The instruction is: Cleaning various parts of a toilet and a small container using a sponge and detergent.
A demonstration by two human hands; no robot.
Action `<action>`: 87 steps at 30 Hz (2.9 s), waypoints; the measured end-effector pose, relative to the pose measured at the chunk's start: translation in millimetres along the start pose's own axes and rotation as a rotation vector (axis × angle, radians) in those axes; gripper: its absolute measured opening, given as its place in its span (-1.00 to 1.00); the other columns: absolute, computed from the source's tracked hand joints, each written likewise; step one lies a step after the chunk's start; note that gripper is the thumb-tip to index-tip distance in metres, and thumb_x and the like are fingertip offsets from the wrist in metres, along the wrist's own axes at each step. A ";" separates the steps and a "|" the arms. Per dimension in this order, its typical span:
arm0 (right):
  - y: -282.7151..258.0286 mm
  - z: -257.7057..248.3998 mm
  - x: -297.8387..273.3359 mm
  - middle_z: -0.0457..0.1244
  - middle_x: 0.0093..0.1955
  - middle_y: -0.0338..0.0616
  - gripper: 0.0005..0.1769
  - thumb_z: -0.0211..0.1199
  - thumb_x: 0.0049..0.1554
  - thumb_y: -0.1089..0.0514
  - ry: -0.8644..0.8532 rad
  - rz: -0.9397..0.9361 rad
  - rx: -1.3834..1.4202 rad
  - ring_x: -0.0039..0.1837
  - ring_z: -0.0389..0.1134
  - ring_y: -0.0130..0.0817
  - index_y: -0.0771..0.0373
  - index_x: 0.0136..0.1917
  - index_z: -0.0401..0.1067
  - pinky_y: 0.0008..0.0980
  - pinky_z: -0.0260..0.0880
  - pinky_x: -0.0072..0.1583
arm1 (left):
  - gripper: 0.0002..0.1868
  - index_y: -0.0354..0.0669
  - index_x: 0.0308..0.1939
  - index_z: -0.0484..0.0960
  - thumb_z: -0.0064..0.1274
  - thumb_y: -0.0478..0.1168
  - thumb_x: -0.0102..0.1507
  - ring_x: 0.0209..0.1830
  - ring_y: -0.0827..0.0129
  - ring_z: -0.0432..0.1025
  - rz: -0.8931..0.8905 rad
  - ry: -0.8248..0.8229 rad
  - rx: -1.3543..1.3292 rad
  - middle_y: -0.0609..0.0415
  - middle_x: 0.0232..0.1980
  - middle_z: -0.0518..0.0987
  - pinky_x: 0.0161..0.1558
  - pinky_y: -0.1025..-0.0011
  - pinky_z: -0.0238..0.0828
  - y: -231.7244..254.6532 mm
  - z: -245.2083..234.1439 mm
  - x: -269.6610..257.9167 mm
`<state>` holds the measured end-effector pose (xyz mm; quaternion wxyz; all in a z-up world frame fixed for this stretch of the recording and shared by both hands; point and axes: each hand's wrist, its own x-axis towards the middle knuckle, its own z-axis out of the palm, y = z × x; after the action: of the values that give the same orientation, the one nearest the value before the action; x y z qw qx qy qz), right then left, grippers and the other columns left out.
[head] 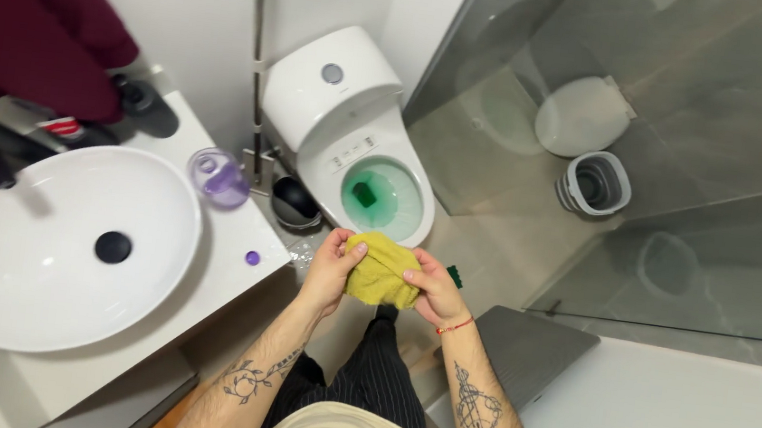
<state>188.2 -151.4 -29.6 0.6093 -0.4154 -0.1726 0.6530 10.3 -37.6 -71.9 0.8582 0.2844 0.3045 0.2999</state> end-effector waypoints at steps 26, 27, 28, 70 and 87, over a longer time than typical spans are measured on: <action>-14.5 -124.3 16.5 0.27 0.39 -0.06 -0.54 -0.04 0.35 0.03 0.172 0.229 0.461 0.42 0.28 -0.15 0.24 0.44 0.23 -0.07 0.24 0.44 | -0.76 -0.22 -0.01 0.30 -0.01 -0.33 0.30 -0.13 0.39 0.56 0.079 0.368 0.647 0.05 0.14 0.65 -0.15 0.42 0.52 -83.1 76.9 52.1; -14.5 -127.8 18.0 0.26 0.40 -0.06 -0.52 -0.05 0.35 0.00 0.201 0.232 0.481 0.43 0.27 -0.14 0.23 0.45 0.22 -0.04 0.21 0.45 | -0.70 -0.23 0.01 0.29 0.03 -0.28 0.27 -0.26 0.29 0.58 -0.072 0.441 0.701 0.08 0.17 0.62 -0.27 0.35 0.55 -69.2 84.0 52.7; -11.6 -136.0 14.2 0.26 0.40 -0.06 -0.52 -0.05 0.35 0.00 0.210 0.226 0.483 0.43 0.27 -0.14 0.23 0.45 0.22 -0.04 0.21 0.45 | -0.70 -0.23 0.01 0.29 0.03 -0.28 0.27 -0.26 0.29 0.58 -0.078 0.432 0.703 0.08 0.17 0.62 -0.27 0.35 0.55 -81.5 63.2 53.9; 272.7 -351.6 684.7 0.41 -0.03 -0.02 -0.86 0.24 0.09 0.18 -0.327 -0.954 -1.906 0.11 0.42 -0.08 0.12 -0.10 0.60 -0.15 0.43 0.20 | -0.80 -0.24 -0.10 0.55 0.13 -0.23 0.27 -0.29 0.40 0.42 0.496 0.616 0.868 0.10 -0.21 0.52 -0.27 0.44 0.45 -347.1 -316.6 332.3; 191.9 -380.1 662.5 0.38 -0.08 0.09 -0.84 0.19 0.11 0.24 -0.064 -0.898 -1.789 0.01 0.39 0.08 0.25 -0.06 0.56 -0.03 0.41 0.09 | -0.83 -0.23 -0.08 0.55 0.12 -0.27 0.28 -0.34 0.46 0.34 0.560 0.579 0.787 0.13 -0.30 0.46 -0.26 0.49 0.39 -350.0 -334.2 334.2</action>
<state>407.2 326.2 -616.3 0.2580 -0.5995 -0.7577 0.0032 110.3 64.0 -642.4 0.4564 0.5590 0.5295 0.4459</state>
